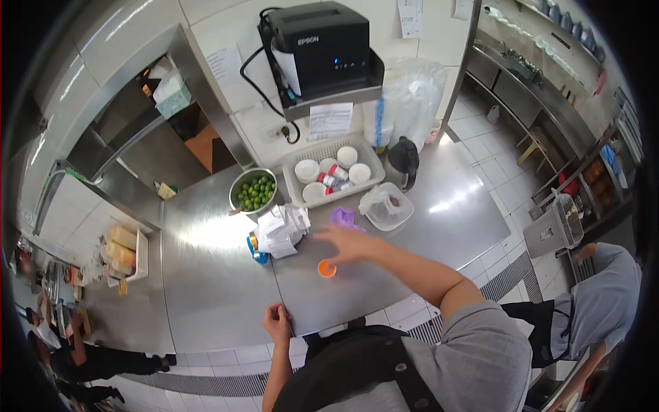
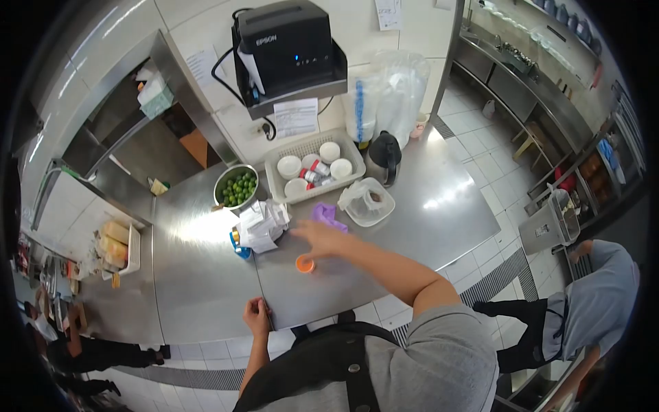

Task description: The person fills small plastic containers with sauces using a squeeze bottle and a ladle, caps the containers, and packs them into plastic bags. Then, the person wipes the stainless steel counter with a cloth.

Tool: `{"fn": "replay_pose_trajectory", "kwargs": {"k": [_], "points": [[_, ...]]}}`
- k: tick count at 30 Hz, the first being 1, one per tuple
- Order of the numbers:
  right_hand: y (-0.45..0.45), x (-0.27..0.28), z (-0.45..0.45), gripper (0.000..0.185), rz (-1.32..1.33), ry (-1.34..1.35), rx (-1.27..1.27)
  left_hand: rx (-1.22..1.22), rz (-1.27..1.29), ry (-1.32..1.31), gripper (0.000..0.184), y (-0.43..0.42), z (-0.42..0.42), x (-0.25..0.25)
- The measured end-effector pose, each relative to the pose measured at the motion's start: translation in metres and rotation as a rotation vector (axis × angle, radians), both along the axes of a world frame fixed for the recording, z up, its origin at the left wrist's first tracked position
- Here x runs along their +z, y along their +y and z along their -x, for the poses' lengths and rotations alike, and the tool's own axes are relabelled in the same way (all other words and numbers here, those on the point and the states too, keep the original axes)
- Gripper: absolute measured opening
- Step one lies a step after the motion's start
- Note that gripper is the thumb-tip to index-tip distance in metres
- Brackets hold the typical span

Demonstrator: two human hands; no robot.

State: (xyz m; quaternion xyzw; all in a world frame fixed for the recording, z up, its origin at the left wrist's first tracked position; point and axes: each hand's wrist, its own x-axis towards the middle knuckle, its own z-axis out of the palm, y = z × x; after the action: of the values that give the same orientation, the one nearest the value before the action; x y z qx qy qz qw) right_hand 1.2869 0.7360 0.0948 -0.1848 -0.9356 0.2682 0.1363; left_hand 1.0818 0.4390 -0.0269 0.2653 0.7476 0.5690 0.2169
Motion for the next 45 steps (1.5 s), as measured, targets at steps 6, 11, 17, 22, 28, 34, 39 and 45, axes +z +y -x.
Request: {"fn": "replay_pose_trajectory", "kwargs": {"k": [6, 11, 17, 22, 28, 34, 39, 45], "points": [[0.232, 0.149, -0.062, 0.04, -0.536, -0.212, -0.683, -0.058, 0.057, 0.009, 0.006, -0.006, -0.004, 0.014], [0.326, 0.196, -0.045, 0.035, -0.563, -0.118, -0.978, -0.152, 0.033, 0.077, 0.007, -0.006, -0.029, 0.047], [0.382, 0.174, -0.04, 0.025, -0.612, -0.111, -1.073, -0.104, 0.098, 0.063, 0.006, -0.027, -0.038, 0.044], [0.405, 0.21, -0.053, 0.033, -0.372, -0.104, -0.887, -0.102, 0.115, 0.093, 0.006, -0.052, -0.033, 0.035], [0.431, 0.171, -0.095, 0.04, -0.63, -0.084, -0.725, -0.154, 0.099, 0.109, 0.011, -0.04, -0.031, 0.035], [0.523, 0.165, -0.123, 0.041, -0.809, 0.064, -0.593, -0.267, -0.002, 0.184, 0.012, -0.021, -0.031, 0.049], [0.559, 0.174, -0.134, 0.043, -0.866, 0.127, -0.631, -0.232, 0.021, 0.228, 0.01, -0.038, -0.032, 0.047], [0.57, 0.176, -0.141, 0.045, -0.91, 0.182, -0.672, -0.206, 0.084, 0.158, 0.012, -0.062, -0.038, 0.037]]}}
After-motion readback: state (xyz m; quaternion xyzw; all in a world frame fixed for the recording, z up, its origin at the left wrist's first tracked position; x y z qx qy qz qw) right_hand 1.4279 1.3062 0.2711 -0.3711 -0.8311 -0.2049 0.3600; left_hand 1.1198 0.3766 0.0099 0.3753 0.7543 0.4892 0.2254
